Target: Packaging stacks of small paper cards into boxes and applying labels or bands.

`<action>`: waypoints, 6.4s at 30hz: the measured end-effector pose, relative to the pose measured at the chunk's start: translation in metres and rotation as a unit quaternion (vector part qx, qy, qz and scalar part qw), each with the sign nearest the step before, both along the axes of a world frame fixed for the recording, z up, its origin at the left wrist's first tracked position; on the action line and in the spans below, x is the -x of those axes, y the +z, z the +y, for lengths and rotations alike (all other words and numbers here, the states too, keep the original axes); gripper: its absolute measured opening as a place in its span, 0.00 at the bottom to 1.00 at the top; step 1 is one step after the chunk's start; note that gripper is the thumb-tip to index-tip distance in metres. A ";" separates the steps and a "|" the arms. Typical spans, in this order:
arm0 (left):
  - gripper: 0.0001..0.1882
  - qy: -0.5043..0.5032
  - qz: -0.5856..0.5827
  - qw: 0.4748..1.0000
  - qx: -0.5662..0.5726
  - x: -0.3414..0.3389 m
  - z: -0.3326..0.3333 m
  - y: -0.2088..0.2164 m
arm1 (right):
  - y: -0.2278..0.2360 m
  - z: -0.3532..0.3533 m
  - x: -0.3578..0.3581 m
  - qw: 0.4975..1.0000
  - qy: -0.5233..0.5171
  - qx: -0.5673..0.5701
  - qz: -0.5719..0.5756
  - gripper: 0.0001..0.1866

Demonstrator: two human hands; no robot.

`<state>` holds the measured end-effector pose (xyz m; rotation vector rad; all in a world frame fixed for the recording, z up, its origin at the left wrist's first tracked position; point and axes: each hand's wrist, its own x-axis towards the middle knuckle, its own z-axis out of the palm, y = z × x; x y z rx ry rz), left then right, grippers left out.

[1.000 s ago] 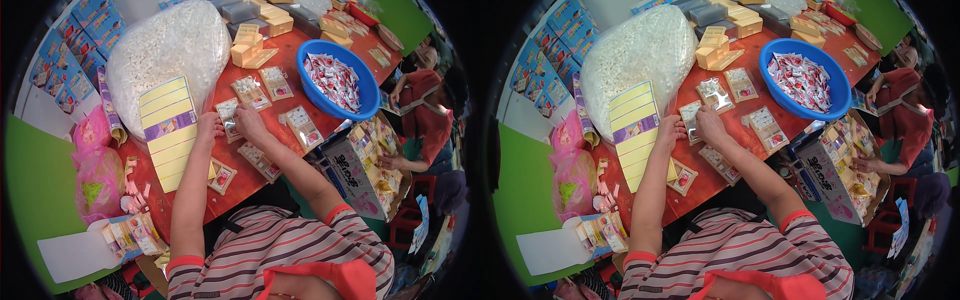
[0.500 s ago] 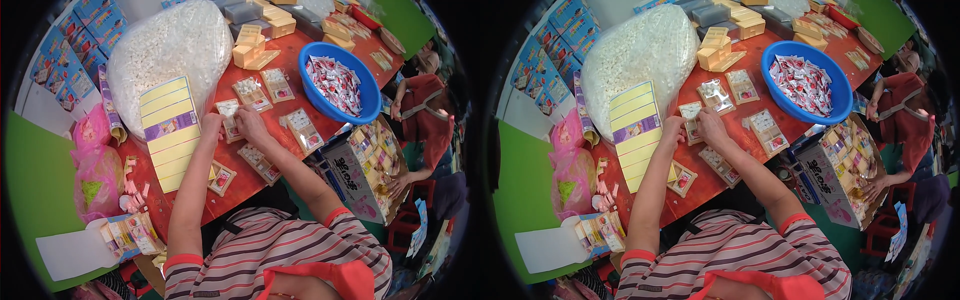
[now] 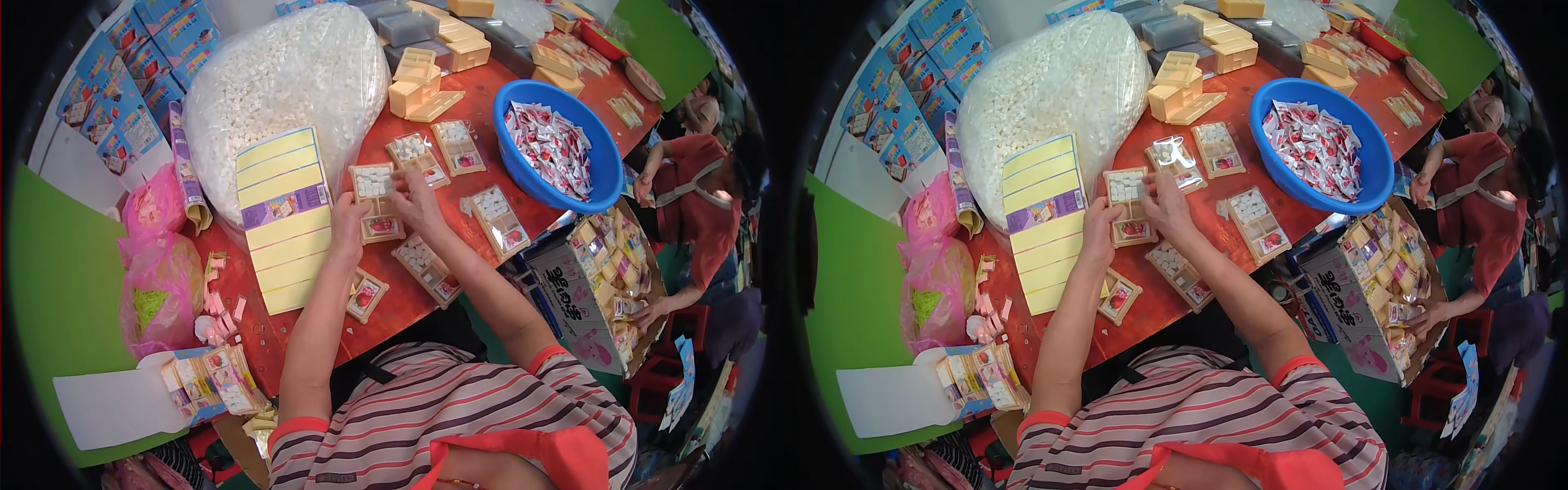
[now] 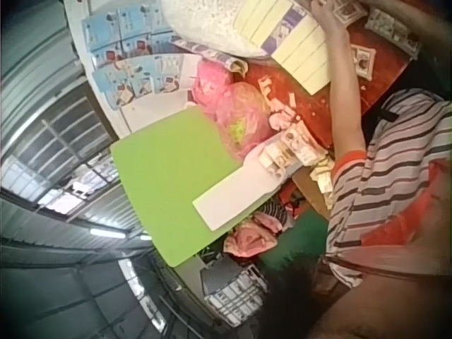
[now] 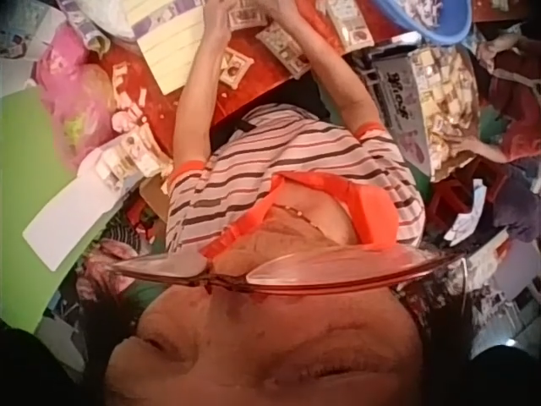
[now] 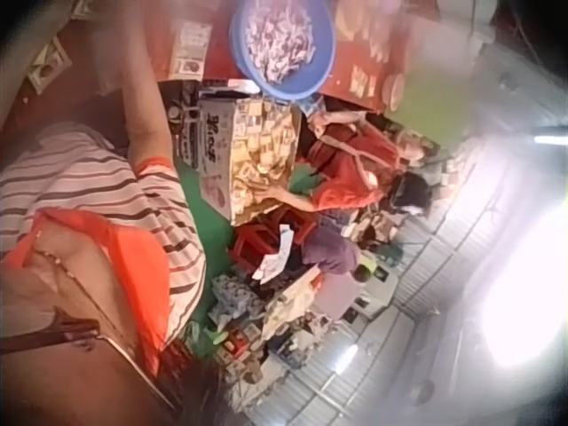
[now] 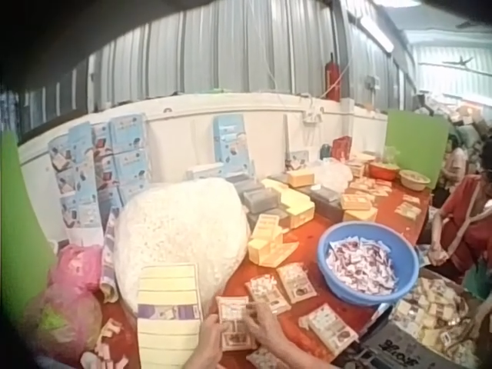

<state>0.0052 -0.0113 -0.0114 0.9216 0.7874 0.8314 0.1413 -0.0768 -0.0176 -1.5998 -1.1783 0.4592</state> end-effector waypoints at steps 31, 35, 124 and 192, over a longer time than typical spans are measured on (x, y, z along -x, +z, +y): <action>0.39 0.073 0.603 0.695 -0.385 0.250 -0.195 0.029 | 0.009 -0.053 0.244 0.912 0.303 0.237 0.143 0.19; 0.40 0.036 0.610 0.696 -0.376 0.248 -0.188 -0.005 | 0.021 -0.051 0.246 0.908 0.321 0.266 0.044 0.20; 0.06 0.016 0.017 0.957 -0.289 0.179 -0.073 0.111 | 0.149 -0.033 0.157 0.943 0.222 -0.185 -0.163 0.05; 0.17 0.293 0.568 0.696 -0.327 0.327 -0.292 -0.013 | 0.115 -0.065 0.084 0.786 0.305 -0.136 0.520 0.14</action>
